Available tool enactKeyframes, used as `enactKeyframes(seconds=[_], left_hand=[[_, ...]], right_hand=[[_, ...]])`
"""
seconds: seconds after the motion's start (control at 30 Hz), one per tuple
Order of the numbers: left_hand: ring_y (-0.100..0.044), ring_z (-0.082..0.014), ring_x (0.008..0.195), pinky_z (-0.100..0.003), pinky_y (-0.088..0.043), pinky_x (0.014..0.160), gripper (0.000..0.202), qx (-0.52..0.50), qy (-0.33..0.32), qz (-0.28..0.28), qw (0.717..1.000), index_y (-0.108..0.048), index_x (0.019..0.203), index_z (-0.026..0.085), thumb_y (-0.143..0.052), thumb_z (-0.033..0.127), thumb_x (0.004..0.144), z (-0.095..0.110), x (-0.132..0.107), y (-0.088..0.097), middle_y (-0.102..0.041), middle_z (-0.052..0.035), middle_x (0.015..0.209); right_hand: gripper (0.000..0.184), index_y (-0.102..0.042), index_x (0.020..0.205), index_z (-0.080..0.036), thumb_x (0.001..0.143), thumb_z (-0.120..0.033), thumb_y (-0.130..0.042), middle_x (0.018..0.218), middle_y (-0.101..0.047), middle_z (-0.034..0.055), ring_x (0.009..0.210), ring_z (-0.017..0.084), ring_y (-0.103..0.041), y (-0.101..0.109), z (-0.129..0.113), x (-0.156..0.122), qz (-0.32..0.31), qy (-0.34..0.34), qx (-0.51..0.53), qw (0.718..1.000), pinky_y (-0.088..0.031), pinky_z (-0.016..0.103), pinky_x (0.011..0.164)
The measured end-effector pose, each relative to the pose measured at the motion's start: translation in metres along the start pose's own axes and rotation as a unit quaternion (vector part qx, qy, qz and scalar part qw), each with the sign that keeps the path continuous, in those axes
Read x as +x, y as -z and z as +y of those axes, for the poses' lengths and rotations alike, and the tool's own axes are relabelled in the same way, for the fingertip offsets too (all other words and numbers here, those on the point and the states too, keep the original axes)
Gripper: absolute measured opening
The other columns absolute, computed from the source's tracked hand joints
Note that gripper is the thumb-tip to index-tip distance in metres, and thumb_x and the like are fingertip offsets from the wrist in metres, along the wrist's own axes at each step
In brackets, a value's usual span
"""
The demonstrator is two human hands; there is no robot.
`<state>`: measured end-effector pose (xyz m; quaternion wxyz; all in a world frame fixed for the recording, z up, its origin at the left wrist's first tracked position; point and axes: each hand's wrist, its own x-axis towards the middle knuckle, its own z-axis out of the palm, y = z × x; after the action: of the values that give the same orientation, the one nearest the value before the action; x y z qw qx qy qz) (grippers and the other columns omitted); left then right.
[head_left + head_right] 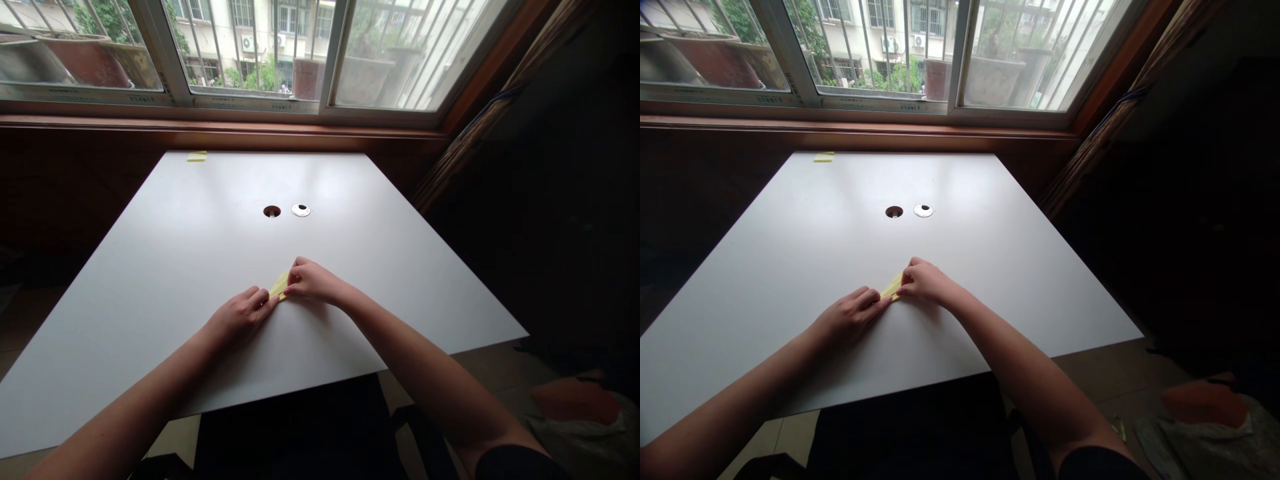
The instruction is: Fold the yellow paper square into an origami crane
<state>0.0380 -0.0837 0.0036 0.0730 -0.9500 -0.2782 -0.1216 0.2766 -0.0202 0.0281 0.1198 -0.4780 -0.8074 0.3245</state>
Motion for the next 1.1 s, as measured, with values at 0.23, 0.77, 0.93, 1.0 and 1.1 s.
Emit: enactKeyframes(seconds=[0.23,0.77,0.93,1.0,1.1], left_hand=[[-0.051,-0.0226,0.083,-0.037,-0.054,0.074,0.035,-0.008,0.006,0.002,1.0,-0.056,0.128,0.013,-0.04,0.011,0.097,0.002,0.001,-0.002,-0.056,-0.0114,0.095],[-0.049,-0.0228,0.09,-0.038,-0.055,0.081,0.043,-0.035,0.014,0.021,0.999,-0.052,0.138,0.012,-0.043,0.009,0.096,0.0,-0.001,-0.004,-0.054,-0.0132,0.104],[-0.049,-0.0229,0.092,-0.039,-0.055,0.084,0.05,-0.046,-0.005,0.027,0.999,-0.046,0.144,0.014,-0.042,0.007,0.095,-0.002,0.0,-0.003,-0.056,-0.0134,0.108],[-0.049,-0.0231,0.093,-0.039,-0.055,0.085,0.051,-0.046,-0.008,0.026,0.999,-0.044,0.145,0.015,-0.042,0.006,0.095,-0.002,0.001,-0.003,-0.057,-0.0131,0.107],[-0.05,-0.0231,0.092,-0.039,-0.055,0.084,0.05,-0.046,-0.003,0.024,0.999,-0.046,0.144,0.014,-0.043,0.007,0.095,-0.002,0.001,-0.004,-0.058,-0.0134,0.108]], right_hand=[[0.012,-0.071,0.082,-0.019,0.084,-0.03,-0.073,0.106,-0.057,0.004,0.096,0.017,-0.06,0.008,0.019,-0.016,0.024,0.06,0.086,0.994,-0.048,0.03,0.088],[0.012,-0.066,0.081,-0.019,0.087,-0.028,-0.069,0.105,-0.061,0.0064,0.104,0.023,-0.052,-0.007,0.014,-0.016,0.074,0.041,-0.021,0.996,-0.045,0.037,0.094],[0.011,-0.066,0.081,-0.018,0.087,-0.027,-0.068,0.105,-0.061,0.0063,0.103,0.023,-0.053,-0.006,0.012,-0.015,0.07,0.029,-0.035,0.996,-0.045,0.037,0.094],[0.011,-0.066,0.081,-0.018,0.087,-0.026,-0.068,0.105,-0.061,0.0063,0.102,0.023,-0.053,-0.006,0.012,-0.015,0.071,0.027,-0.039,0.996,-0.045,0.036,0.093],[0.011,-0.066,0.081,-0.018,0.088,-0.027,-0.068,0.105,-0.061,0.0063,0.102,0.022,-0.053,-0.007,0.012,-0.015,0.072,0.028,-0.045,0.996,-0.045,0.036,0.092]])
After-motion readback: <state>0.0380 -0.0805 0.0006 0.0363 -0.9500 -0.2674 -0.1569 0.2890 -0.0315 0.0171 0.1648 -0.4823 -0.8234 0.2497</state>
